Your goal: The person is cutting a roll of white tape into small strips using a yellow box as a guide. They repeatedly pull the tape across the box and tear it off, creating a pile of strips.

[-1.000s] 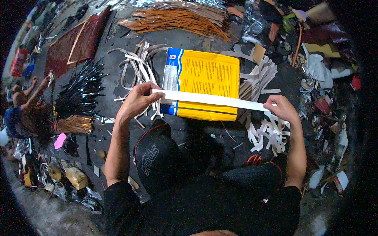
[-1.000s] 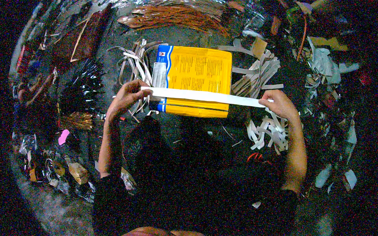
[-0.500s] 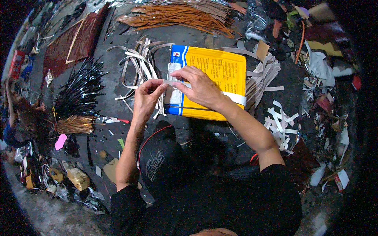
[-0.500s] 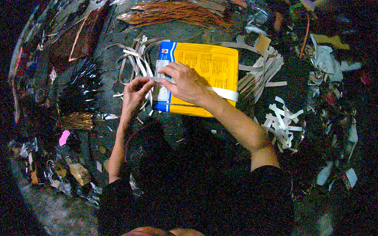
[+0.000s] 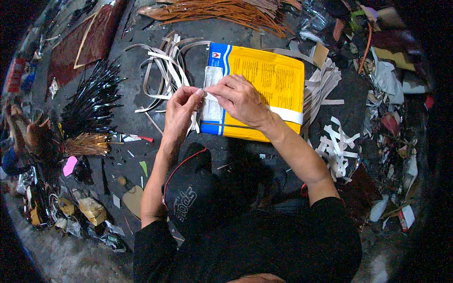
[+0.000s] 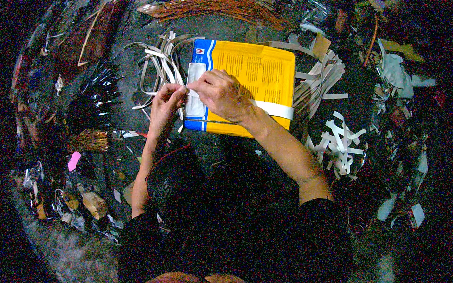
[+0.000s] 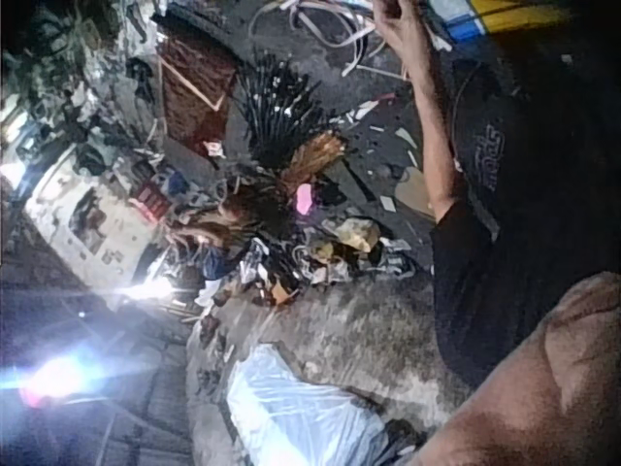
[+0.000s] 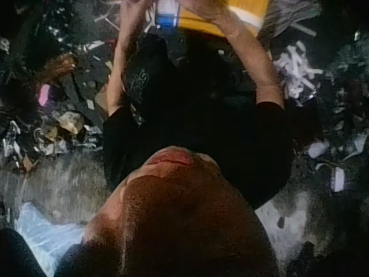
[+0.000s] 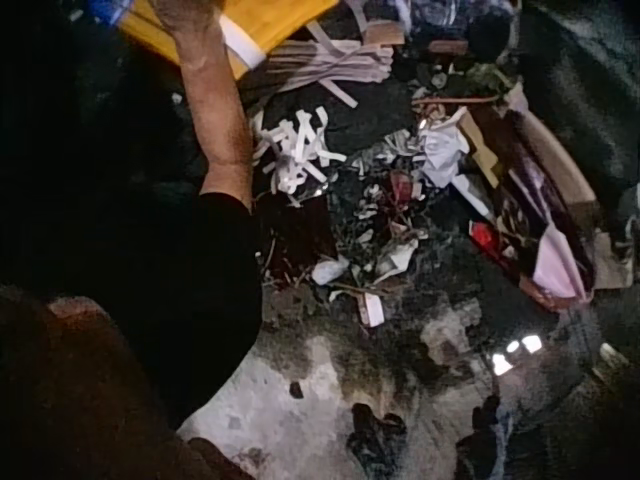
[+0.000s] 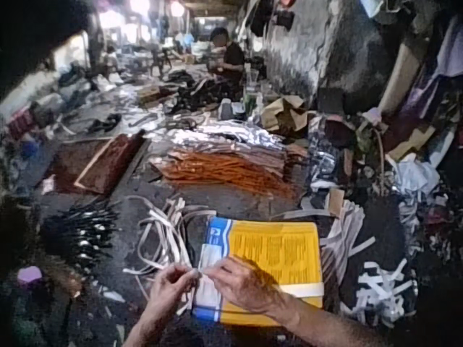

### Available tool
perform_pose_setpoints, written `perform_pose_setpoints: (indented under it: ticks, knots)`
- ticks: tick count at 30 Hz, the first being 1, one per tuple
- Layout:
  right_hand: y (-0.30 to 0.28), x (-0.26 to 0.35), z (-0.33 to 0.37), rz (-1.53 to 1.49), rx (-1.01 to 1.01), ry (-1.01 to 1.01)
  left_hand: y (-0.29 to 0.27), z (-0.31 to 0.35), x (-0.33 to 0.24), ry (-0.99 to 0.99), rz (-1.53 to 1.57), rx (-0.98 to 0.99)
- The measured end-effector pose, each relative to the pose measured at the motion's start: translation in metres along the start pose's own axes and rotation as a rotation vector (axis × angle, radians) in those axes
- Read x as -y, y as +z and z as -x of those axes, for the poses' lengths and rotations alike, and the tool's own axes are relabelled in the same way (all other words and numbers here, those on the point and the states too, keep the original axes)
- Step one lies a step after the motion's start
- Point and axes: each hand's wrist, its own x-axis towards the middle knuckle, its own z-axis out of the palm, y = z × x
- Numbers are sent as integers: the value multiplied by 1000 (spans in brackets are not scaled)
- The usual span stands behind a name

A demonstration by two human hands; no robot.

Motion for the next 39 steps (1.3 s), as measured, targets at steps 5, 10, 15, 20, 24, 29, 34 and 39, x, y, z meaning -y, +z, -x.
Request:
perform_pose_setpoints:
  ticks: [5, 10, 15, 20, 24, 29, 34, 39]
  knots:
    - [3, 5, 1, 189, 8, -106, 3, -6, -2, -41, 41, 23]
    - [9, 13, -2, 68, -78, 38, 2, -7, 5, -101, 152, 9]
    - [9, 15, -4, 64, -83, 71, -2, 6, 6, 0, 68, 9]
    - [12, 11, -5, 69, -86, 35, 1, 3, 4, 33, -52, -47]
    - [11, 10, -5, 79, -75, -9, 2, -1, 13, -22, 103, -38]
    - [10, 8, -3, 45, -74, -19, -3, -3, 17, -148, 229, -29]
    - [9, 6, -2, 21, -58, -7, -6, -10, 28, -135, 326, -10]
    - [10, 4, -2, 5, -55, -2, -14, -15, 37, -129, 371, -28]
